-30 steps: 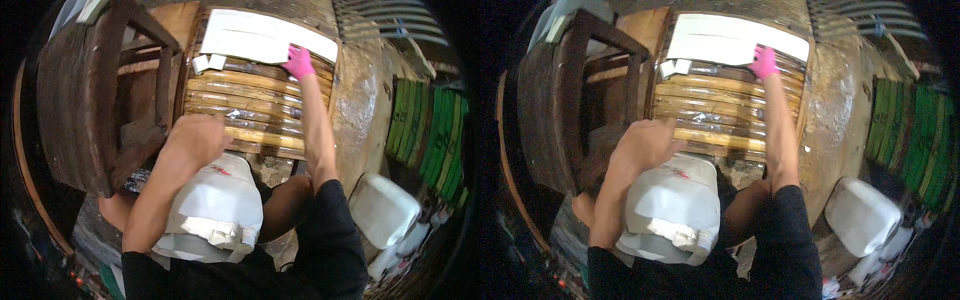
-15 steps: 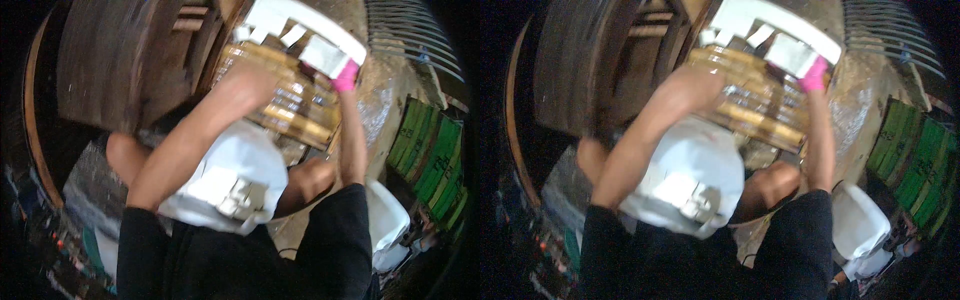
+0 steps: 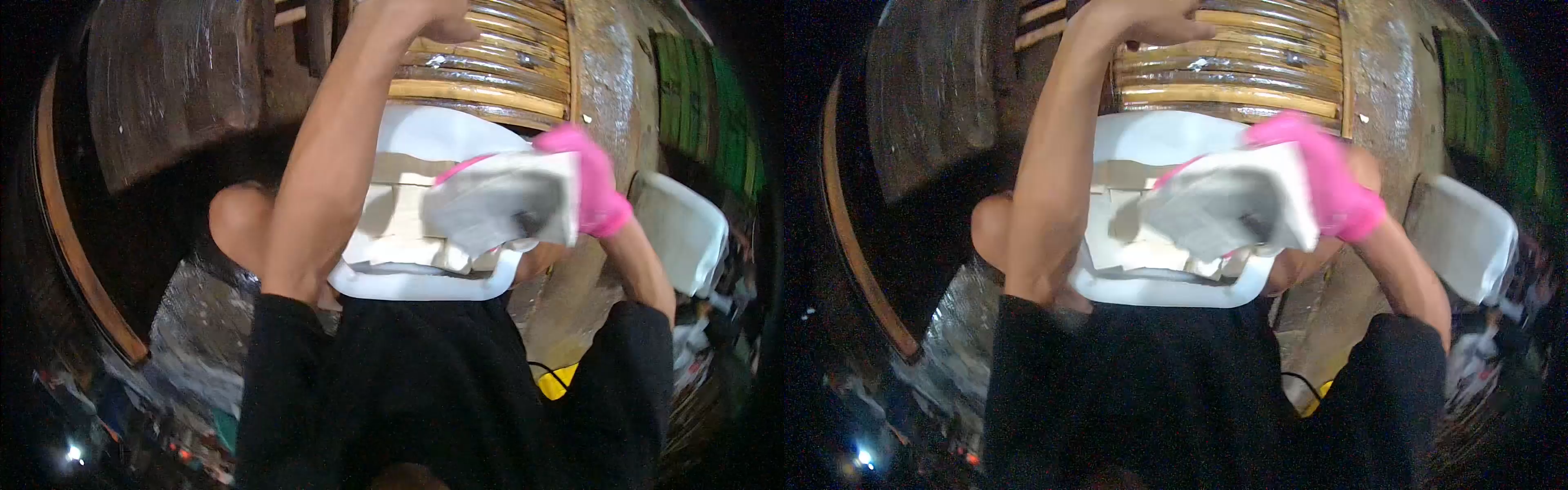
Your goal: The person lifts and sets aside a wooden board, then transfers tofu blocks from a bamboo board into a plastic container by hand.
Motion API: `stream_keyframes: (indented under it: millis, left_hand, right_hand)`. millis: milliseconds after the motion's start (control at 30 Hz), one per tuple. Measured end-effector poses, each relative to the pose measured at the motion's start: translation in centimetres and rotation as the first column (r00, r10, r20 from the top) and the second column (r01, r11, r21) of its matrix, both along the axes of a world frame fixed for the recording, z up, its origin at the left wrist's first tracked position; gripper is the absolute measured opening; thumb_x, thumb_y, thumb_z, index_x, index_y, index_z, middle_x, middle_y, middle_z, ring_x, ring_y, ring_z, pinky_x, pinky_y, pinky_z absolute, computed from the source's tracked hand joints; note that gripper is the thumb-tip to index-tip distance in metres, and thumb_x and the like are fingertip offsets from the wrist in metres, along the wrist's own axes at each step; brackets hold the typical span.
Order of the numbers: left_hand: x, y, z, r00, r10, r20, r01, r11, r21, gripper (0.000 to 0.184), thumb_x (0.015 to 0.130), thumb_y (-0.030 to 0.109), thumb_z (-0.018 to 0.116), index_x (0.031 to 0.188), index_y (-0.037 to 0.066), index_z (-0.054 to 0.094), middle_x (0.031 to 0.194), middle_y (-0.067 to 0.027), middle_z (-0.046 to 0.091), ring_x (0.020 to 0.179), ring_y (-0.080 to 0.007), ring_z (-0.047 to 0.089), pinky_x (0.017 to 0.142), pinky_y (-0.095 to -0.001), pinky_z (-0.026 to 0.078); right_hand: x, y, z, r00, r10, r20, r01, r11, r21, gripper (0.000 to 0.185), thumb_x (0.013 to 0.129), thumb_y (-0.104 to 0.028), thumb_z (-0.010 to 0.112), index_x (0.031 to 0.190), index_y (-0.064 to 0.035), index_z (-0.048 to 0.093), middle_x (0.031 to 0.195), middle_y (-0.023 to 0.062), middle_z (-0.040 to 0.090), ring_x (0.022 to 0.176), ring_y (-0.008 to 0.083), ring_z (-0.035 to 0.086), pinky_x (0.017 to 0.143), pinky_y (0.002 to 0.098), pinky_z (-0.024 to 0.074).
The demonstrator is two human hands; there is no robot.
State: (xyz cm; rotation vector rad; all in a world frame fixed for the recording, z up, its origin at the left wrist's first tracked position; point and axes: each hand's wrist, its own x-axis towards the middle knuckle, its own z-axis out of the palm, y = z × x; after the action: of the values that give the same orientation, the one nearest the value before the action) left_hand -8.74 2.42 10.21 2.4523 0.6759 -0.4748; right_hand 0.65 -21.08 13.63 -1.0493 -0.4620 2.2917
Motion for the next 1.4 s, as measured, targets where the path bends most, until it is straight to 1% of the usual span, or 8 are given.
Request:
stream_keyframes:
  millis: [200,700,967,1100,1200,1333,1367,1400]
  left_hand:
    - [-0.4,0.6,-4.9,0.962,-0.031,0.271,0.023,0.999,0.033,0.056,0.089,0.049,0.054,0.112,-0.001,0.064,0.092,-0.0185,0.069,0.079,-0.0300,0.067,0.067,-0.0411,0.055]
    - [-1.2,-0.4,-1.7,0.989,0.051,0.137,-0.039,0.995,-0.091,0.060,0.088,0.050,0.054,0.124,0.003,0.057,0.106,-0.0157,0.065,0.087,-0.0266,0.064,0.067,-0.0392,0.058]
    - [-0.6,-2.3,2.3,0.995,0.063,-0.073,-0.071,0.991,-0.110,0.058,0.089,0.049,0.055,0.124,0.003,0.057,0.104,-0.0155,0.066,0.083,-0.0263,0.065,0.062,-0.0386,0.057]
    - [-0.4,-0.8,-2.4,0.995,-0.006,0.103,0.011,0.999,-0.046,0.056,0.090,0.048,0.055,0.117,-0.001,0.059,0.097,-0.0164,0.067,0.077,-0.0272,0.066,0.059,-0.0384,0.056]
    - [-0.4,-1.1,-1.8,0.990,-0.016,0.139,0.016,1.000,-0.003,0.055,0.091,0.046,0.055,0.115,-0.002,0.060,0.098,-0.0174,0.067,0.079,-0.0269,0.066,0.060,-0.0397,0.056]
    - [-1.2,-1.1,-1.7,0.997,0.008,0.080,-0.003,0.998,-0.061,0.053,0.092,0.046,0.053,0.111,-0.003,0.062,0.093,-0.0195,0.067,0.079,-0.0267,0.066,0.064,-0.0403,0.056]
    - [-1.0,-0.7,-0.8,1.000,-0.018,0.022,0.021,0.990,-0.141,0.053,0.092,0.047,0.053,0.109,-0.002,0.063,0.090,-0.0196,0.068,0.080,-0.0288,0.066,0.067,-0.0419,0.055]
    - [-1.1,-0.6,-0.4,1.000,0.003,0.025,0.000,0.993,-0.121,0.052,0.092,0.046,0.053,0.108,-0.002,0.064,0.091,-0.0200,0.068,0.080,-0.0292,0.066,0.070,-0.0419,0.055]
  right_hand:
    - [-10.3,3.6,-5.6,0.909,0.309,0.280,-0.334,0.941,0.047,0.062,0.086,-0.043,0.050,0.125,0.0044,0.044,0.119,0.0197,0.044,0.111,0.0284,0.044,0.080,0.0488,0.0363]
    - [-13.7,2.3,-6.4,0.765,0.258,0.589,-0.227,0.965,-0.129,0.052,0.083,-0.041,0.065,0.104,0.0060,0.059,0.087,0.0134,0.058,0.087,0.0124,0.058,0.054,0.0293,0.0467]
    - [-12.4,-1.9,-5.7,0.601,-0.028,0.799,0.007,1.000,0.029,0.035,0.089,-0.033,0.062,0.091,0.0015,0.057,0.083,0.0080,0.059,0.078,0.0131,0.057,0.070,0.0288,0.0473]
    - [-11.4,-3.6,-10.6,0.219,-0.174,0.960,-0.927,0.271,0.260,0.018,0.082,-0.014,0.060,0.085,0.0027,0.056,0.085,0.0149,0.058,0.074,0.0260,0.061,0.067,0.0360,0.0508]
    - [-13.3,-3.4,-11.7,0.450,-0.213,0.867,-0.695,0.527,0.490,0.014,0.083,-0.010,0.054,0.079,0.0025,0.055,0.084,0.0209,0.056,0.076,0.0316,0.062,0.062,0.0384,0.0513]
    - [-12.4,-5.1,-12.2,0.322,0.006,0.947,-0.752,0.609,0.252,0.016,0.087,-0.012,0.055,0.080,0.0024,0.057,0.085,0.0164,0.058,0.078,0.0263,0.063,0.062,0.0392,0.0511]
    - [-11.6,-4.7,-11.9,0.447,0.023,0.894,-0.859,0.291,0.422,0.017,0.086,-0.015,0.057,0.084,0.0017,0.058,0.085,0.0136,0.059,0.077,0.0253,0.061,0.063,0.0380,0.0509]
    - [-11.6,-4.8,-12.7,0.722,0.001,0.692,-0.648,0.349,0.677,0.017,0.084,-0.017,0.059,0.085,0.0007,0.058,0.084,0.0136,0.058,0.079,0.0263,0.059,0.068,0.0365,0.0502]
